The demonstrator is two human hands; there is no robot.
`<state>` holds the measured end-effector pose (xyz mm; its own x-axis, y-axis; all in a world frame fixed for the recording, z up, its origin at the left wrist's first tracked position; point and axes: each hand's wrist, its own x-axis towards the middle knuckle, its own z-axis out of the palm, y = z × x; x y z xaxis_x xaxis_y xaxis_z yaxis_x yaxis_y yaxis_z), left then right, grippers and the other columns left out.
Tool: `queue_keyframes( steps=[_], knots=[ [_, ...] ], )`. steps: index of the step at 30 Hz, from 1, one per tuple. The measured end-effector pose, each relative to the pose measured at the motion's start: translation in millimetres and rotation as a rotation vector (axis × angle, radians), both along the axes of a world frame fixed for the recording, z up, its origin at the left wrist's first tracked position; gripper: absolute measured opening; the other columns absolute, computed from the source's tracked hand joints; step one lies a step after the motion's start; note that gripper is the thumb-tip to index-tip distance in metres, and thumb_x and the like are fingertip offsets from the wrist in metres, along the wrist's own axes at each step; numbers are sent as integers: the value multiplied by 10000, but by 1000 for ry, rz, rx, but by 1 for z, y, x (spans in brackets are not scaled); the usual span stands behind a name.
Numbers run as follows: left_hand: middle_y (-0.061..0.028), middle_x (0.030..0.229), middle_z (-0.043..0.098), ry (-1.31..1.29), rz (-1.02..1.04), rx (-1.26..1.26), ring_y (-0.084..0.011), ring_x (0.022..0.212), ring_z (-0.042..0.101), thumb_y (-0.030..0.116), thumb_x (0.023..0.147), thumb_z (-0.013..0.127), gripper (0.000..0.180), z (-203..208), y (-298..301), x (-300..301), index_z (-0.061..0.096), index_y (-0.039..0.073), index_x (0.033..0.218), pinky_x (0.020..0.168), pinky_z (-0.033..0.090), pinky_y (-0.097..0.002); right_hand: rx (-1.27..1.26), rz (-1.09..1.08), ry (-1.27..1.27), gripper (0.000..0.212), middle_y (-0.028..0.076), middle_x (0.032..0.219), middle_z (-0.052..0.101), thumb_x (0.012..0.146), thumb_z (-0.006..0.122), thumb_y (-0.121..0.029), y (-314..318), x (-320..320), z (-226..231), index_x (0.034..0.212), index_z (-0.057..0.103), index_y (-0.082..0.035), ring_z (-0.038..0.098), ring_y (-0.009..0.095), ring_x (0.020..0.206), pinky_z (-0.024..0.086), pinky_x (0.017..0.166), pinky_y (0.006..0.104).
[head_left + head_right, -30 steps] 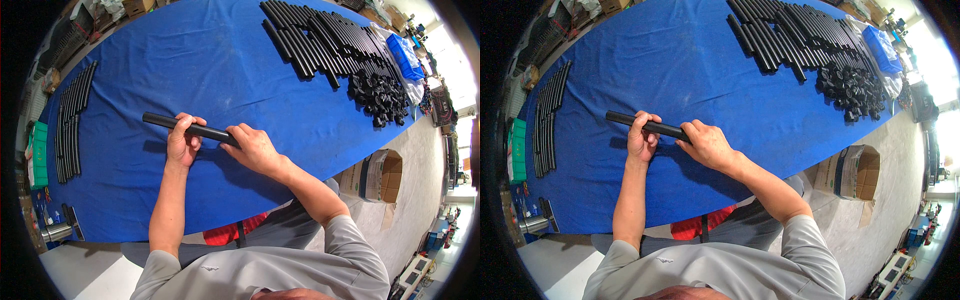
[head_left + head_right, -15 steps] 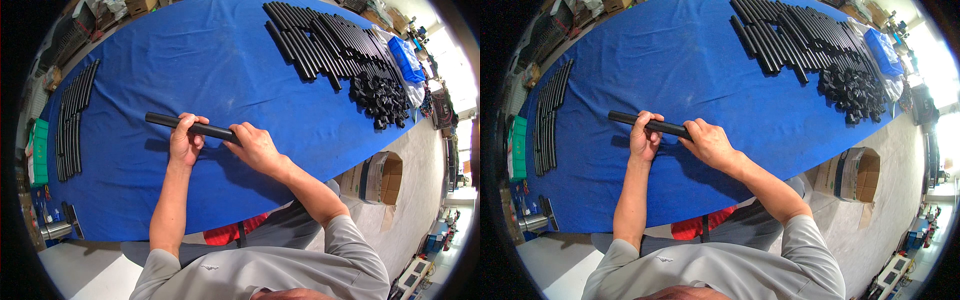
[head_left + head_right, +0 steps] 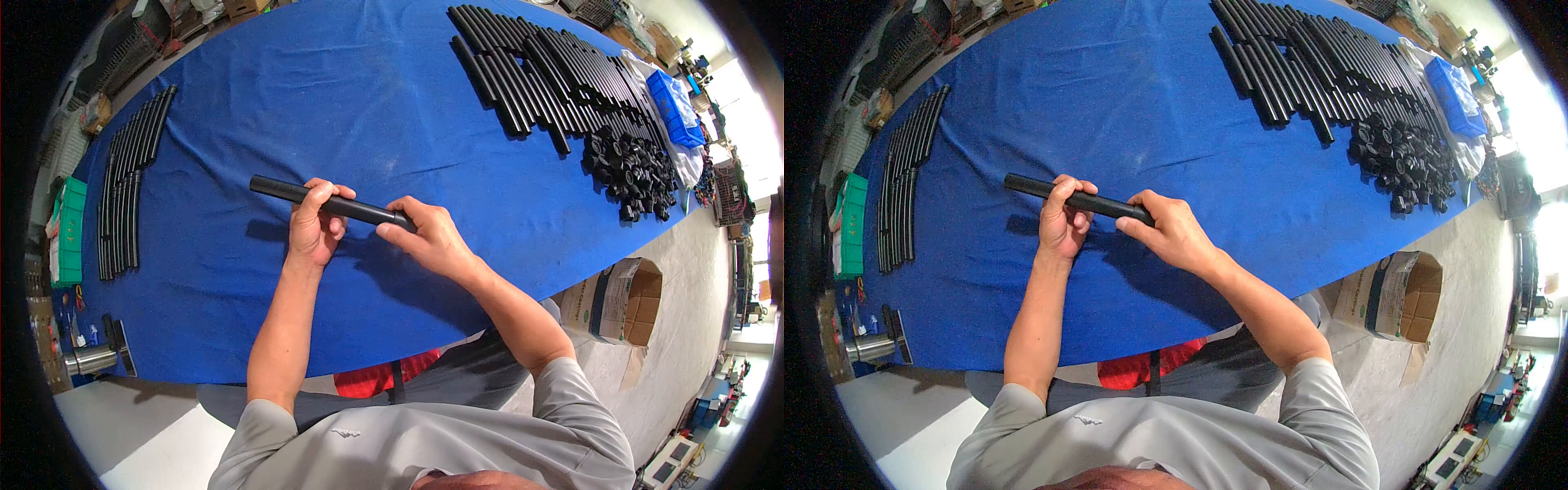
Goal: Assembling black plastic tubes by fitting them with end caps and connectors on a work table.
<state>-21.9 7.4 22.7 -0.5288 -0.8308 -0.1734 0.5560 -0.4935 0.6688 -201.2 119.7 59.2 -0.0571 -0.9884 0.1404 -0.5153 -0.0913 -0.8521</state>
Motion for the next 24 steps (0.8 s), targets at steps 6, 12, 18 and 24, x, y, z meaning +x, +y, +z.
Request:
queue_keyframes(
  steps=[6, 12, 18, 24],
  knots=[
    [-135, 826, 699, -16, 11, -5, -89, 446, 545, 157, 913, 609, 110, 0, 1, 0, 592, 102, 819, 363, 447, -211, 289, -46, -311, 347, 28, 624, 583, 897, 695, -279, 1, 2, 4, 1056, 633, 23, 568, 84, 522, 455, 460, 264],
    [-139, 836, 699, 11, 13, 16, -90, 445, 545, 159, 910, 615, 111, 0, 0, 0, 598, 95, 821, 366, 451, -208, 259, -46, -372, 334, 24, 611, 579, 898, 692, -261, 0, 4, 3, 1050, 635, 31, 566, 89, 515, 448, 465, 257],
    [-135, 887, 702, 29, -9, 6, -92, 435, 544, 173, 932, 595, 122, -8, -2, 2, 609, 89, 846, 350, 453, -206, 251, -52, -392, 326, 24, 612, 578, 898, 691, -251, 1, 5, 4, 1047, 635, 34, 566, 86, 517, 440, 461, 255],
    [-133, 887, 703, 40, -14, 27, -94, 436, 550, 166, 935, 590, 124, -7, -1, 2, 610, 87, 841, 352, 459, -207, 239, -56, -404, 321, 27, 614, 581, 900, 688, -249, 2, 5, 2, 1043, 636, 33, 565, 91, 510, 444, 465, 262]
  ],
)
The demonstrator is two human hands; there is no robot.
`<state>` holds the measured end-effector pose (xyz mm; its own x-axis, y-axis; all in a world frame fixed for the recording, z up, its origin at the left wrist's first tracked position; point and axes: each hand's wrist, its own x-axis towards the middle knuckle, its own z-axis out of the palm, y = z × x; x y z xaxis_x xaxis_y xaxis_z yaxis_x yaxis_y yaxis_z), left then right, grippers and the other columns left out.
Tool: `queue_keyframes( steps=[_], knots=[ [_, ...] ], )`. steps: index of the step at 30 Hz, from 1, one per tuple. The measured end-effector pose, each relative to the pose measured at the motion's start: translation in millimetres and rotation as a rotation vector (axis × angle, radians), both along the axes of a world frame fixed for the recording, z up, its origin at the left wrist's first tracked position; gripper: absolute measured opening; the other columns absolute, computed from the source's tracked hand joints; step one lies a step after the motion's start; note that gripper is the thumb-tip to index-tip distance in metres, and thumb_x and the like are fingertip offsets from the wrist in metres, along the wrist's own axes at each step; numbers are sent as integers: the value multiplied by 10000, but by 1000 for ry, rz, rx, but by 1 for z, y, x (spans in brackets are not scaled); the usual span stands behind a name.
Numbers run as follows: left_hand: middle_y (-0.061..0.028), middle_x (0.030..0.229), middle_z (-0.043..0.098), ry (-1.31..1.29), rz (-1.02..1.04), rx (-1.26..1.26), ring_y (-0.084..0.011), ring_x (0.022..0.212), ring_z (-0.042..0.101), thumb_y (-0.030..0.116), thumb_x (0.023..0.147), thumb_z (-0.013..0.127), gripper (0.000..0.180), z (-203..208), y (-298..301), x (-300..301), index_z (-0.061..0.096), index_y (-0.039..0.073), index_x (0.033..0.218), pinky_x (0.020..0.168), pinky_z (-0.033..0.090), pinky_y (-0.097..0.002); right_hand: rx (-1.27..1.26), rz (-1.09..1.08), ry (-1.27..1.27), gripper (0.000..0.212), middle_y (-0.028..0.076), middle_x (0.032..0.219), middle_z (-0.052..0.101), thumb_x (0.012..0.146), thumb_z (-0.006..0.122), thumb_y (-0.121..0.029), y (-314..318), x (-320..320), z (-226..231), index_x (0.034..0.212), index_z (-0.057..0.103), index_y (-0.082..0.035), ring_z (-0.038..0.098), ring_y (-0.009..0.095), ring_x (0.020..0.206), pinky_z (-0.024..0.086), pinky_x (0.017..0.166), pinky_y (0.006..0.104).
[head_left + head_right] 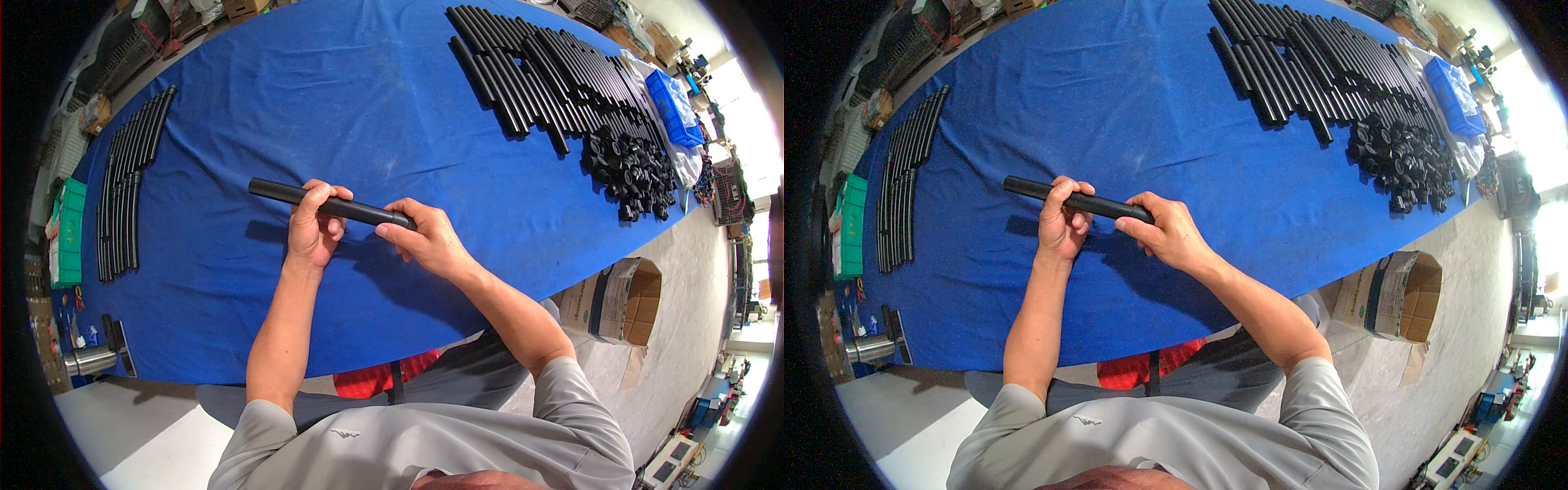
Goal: Assembling black plastic tubes by fitting them with end caps and connectors on a work table.
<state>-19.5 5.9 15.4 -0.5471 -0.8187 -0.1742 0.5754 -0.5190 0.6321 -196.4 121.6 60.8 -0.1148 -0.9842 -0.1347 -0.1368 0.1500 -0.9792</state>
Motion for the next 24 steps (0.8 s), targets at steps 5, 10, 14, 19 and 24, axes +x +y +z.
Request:
queue_keyframes(
  steps=[5, 10, 14, 19, 24],
  knots=[
    [-135, 864, 700, -12, 5, 1, -90, 444, 547, 162, 918, 608, 114, 5, 1, -2, 613, 91, 830, 361, 456, -205, -486, -16, 489, 318, 46, 635, 585, 906, 679, -275, -5, -4, -9, 1005, 639, 24, 584, 93, 563, 444, 459, 273],
    [-143, 848, 698, 1, -6, -79, -87, 451, 545, 144, 905, 616, 109, 3, 0, 0, 613, 87, 813, 368, 448, -204, 38, 45, 10, 315, 75, 679, 580, 908, 671, -285, -3, -6, 0, 942, 627, 25, 579, 138, 556, 463, 492, 326],
    [-147, 845, 697, -6, -2, -66, -89, 450, 547, 132, 909, 606, 109, 5, 1, -1, 607, 81, 813, 367, 449, -208, 99, 53, -86, 331, 96, 698, 585, 894, 682, -297, -2, -8, 2, 957, 628, 24, 597, 196, 592, 485, 556, 356],
    [-148, 838, 698, -33, 15, -43, -90, 443, 545, 134, 910, 605, 110, 6, 2, -3, 605, 82, 813, 362, 449, -209, -382, 71, 609, 301, 190, 829, 611, 863, 704, -230, 2, -4, -10, 1034, 596, -7, 625, 377, 717, 509, 619, 445],
    [-139, 826, 701, -45, 31, -41, -90, 436, 546, 140, 908, 610, 114, 7, 2, -3, 607, 92, 805, 355, 445, -204, -379, 115, 615, 291, 183, 852, 606, 870, 694, -208, -1, -6, -11, 1051, 572, -14, 626, 386, 736, 511, 637, 464]
  ],
)
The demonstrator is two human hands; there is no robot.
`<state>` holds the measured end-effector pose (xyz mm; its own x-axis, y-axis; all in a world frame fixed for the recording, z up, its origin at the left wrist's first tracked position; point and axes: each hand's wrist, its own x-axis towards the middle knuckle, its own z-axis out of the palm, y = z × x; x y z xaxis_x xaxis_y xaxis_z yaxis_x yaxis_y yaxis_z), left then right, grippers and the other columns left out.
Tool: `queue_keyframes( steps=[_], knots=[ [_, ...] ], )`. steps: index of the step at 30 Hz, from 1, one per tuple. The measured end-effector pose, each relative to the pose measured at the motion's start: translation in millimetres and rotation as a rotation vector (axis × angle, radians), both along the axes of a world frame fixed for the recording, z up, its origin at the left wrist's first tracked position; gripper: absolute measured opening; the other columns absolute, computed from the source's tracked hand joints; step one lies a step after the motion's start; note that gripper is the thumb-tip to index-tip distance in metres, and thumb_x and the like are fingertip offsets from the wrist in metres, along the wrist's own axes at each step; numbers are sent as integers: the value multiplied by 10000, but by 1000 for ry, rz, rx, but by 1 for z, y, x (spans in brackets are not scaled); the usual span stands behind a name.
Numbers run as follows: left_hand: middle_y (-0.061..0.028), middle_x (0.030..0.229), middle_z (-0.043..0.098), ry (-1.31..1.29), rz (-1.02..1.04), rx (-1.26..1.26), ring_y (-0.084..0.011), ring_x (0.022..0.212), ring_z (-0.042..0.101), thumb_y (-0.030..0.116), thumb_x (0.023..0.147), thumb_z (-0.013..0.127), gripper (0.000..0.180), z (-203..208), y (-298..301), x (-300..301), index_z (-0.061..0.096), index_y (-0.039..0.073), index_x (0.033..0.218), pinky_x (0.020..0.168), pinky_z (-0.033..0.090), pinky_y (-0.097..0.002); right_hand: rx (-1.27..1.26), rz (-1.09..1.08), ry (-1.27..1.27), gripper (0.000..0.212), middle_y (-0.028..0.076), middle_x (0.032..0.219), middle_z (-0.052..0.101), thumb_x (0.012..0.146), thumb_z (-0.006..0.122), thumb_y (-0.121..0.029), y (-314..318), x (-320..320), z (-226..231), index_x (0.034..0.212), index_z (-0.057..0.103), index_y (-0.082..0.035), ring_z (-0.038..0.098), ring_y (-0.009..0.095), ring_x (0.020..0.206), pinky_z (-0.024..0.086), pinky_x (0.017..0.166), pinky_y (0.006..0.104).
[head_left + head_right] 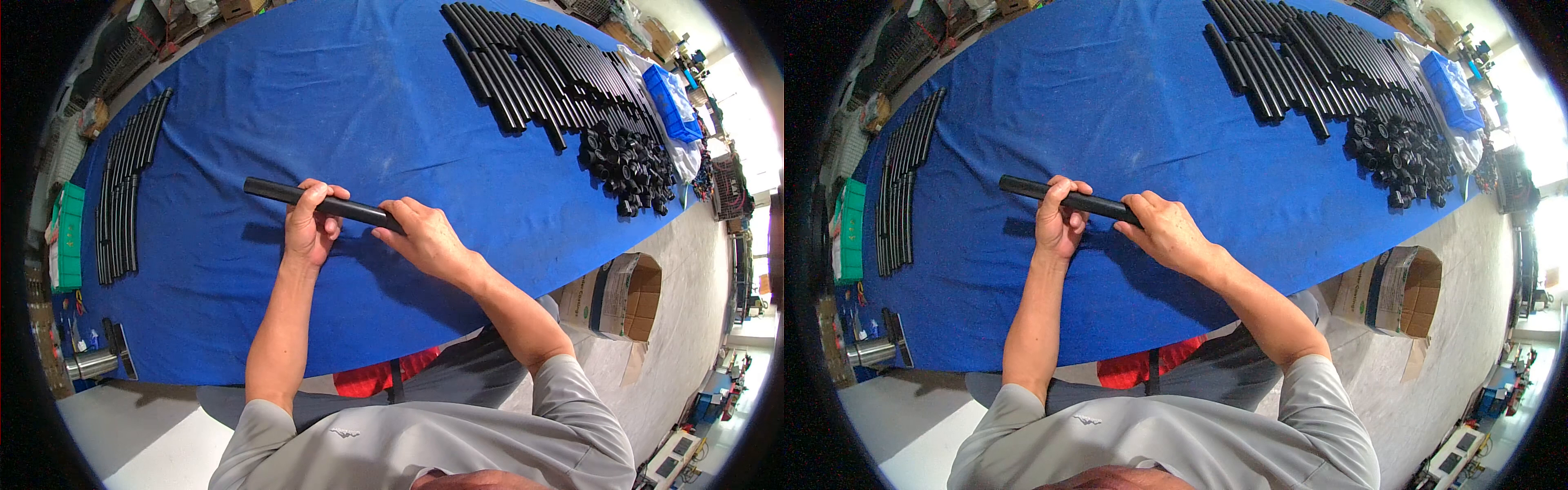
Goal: Assembling black plastic tubes by fitting them with end caps and connectors on a work table.
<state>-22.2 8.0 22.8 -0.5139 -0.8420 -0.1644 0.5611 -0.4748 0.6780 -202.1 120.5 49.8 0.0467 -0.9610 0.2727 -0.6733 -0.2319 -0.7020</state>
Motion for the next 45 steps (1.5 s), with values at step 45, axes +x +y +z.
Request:
queue_keyframes(
  steps=[45],
  knots=[
    [-142, 831, 699, 22, -47, -7, -85, 443, 545, 138, 913, 598, 129, -1, 0, 2, 596, 85, 795, 359, 446, -206, 716, -24, -827, 392, -7, 680, 576, 917, 645, -407, -3, -6, 16, 935, 646, -15, 546, 73, 529, 427, 440, 249]
  ],
)
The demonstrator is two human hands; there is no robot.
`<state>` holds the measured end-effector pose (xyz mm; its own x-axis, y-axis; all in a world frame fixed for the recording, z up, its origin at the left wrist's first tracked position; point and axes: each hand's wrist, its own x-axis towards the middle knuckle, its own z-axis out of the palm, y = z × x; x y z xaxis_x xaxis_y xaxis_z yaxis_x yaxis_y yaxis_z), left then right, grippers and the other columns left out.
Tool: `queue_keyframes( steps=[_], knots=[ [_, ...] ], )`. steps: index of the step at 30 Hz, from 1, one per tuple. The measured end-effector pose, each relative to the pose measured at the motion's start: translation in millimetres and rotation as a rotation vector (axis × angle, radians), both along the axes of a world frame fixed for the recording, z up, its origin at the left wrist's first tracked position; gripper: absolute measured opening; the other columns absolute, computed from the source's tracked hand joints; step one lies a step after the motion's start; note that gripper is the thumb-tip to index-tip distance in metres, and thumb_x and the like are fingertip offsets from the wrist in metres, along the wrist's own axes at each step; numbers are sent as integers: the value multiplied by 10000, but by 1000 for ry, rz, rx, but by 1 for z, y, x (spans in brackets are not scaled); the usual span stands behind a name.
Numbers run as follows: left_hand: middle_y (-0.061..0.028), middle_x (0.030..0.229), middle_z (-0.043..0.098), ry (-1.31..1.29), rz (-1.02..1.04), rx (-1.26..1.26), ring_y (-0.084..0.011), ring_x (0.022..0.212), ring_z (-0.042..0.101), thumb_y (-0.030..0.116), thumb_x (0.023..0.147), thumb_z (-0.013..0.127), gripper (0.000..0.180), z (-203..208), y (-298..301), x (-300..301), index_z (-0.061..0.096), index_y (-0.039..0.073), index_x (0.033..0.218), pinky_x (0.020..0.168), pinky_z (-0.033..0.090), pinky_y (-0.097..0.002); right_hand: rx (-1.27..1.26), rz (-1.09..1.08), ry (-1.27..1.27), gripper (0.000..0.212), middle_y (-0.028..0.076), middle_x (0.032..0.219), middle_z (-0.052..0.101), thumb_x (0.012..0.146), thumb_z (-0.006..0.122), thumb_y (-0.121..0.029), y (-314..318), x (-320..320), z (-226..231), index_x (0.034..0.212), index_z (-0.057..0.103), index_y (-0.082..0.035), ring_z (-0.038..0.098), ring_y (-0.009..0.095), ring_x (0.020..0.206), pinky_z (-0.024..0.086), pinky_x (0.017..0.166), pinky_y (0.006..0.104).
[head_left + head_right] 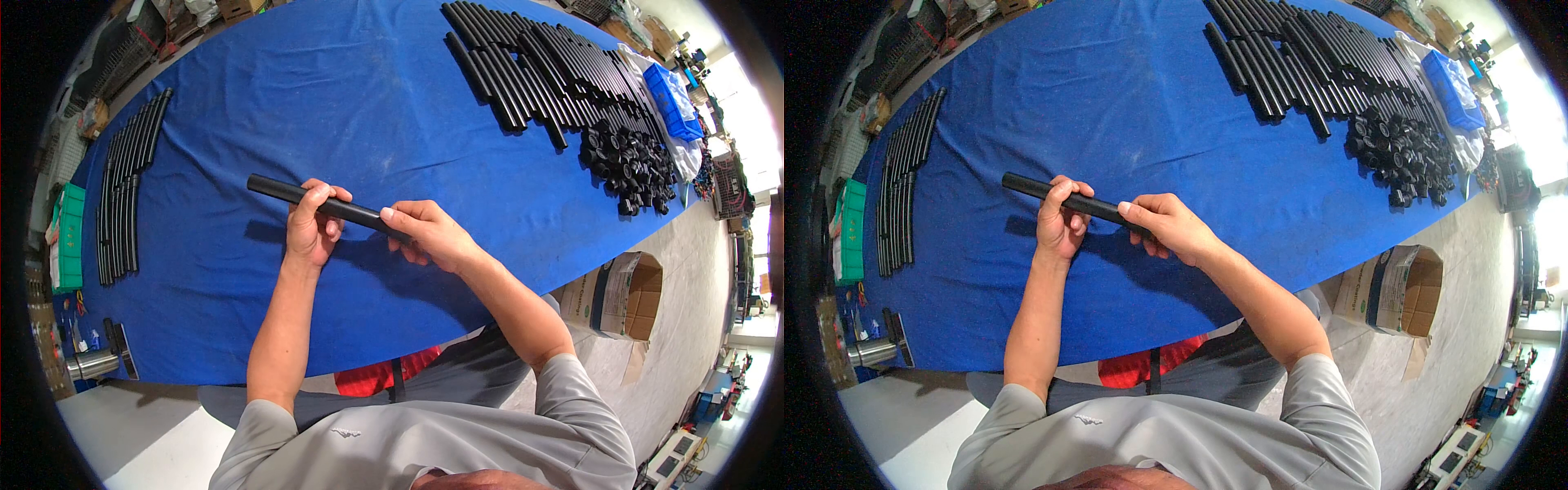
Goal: Assembling black plastic tubes by fitting them with end caps and connectors on a work table.
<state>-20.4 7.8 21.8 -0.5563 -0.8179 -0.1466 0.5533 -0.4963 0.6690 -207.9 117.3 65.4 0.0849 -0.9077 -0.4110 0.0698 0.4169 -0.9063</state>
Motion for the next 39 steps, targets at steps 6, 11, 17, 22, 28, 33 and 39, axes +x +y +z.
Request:
queue_keyframes(
  steps=[6, 11, 17, 22, 28, 33, 39],
  knots=[
    [-143, 832, 700, 8, 24, 39, -85, 439, 544, 140, 914, 599, 124, 2, 1, -3, 599, 85, 804, 355, 444, -208, -852, -81, 935, 325, 85, 652, 569, 868, 711, -281, 4, 8, -13, 963, 629, 18, 596, 164, 611, 488, 557, 321],
    [-142, 836, 698, 7, 5, 3, -86, 439, 542, 145, 915, 602, 119, -2, -1, 2, 601, 88, 810, 356, 442, -206, -55, -35, 126, 383, 43, 681, 606, 897, 679, -349, 1, 3, 1, 920, 646, 32, 565, 110, 539, 473, 502, 289],
    [-145, 843, 697, -6, 21, 23, -89, 440, 543, 143, 916, 597, 116, 1, 2, -3, 602, 88, 814, 360, 447, -207, -616, -99, 707, 340, 90, 659, 586, 876, 700, -308, 4, 7, -12, 966, 637, 14, 590, 161, 585, 492, 550, 331],
    [-144, 844, 698, 12, 23, 32, -88, 444, 544, 144, 918, 594, 123, 1, -1, 3, 605, 89, 810, 360, 447, -209, -372, -44, 504, 327, 119, 678, 579, 859, 726, -279, 4, 9, 1, 966, 618, 11, 605, 205, 611, 494, 563, 354],
    [-146, 844, 700, 19, 8, 14, -90, 442, 546, 145, 916, 597, 117, -2, 0, 0, 609, 89, 814, 359, 449, -209, -521, -72, 610, 384, 135, 685, 586, 841, 746, -301, 4, 6, -4, 986, 611, 28, 612, 227, 628, 492, 589, 370],
    [-143, 840, 698, 22, 6, 23, -90, 441, 545, 145, 913, 604, 118, -1, 0, 0, 606, 84, 812, 357, 446, -208, -824, -128, 822, 385, 121, 683, 598, 848, 739, -323, 3, 10, -12, 960, 619, 25, 603, 202, 597, 488, 561, 364],
    [-137, 843, 698, 6, -25, -19, -87, 445, 545, 147, 916, 602, 121, -4, -1, 1, 602, 90, 809, 362, 447, -206, -96, -33, 237, 349, 82, 655, 596, 872, 709, -318, 0, 3, 3, 900, 629, 20, 608, 176, 557, 495, 524, 332]
  ],
)
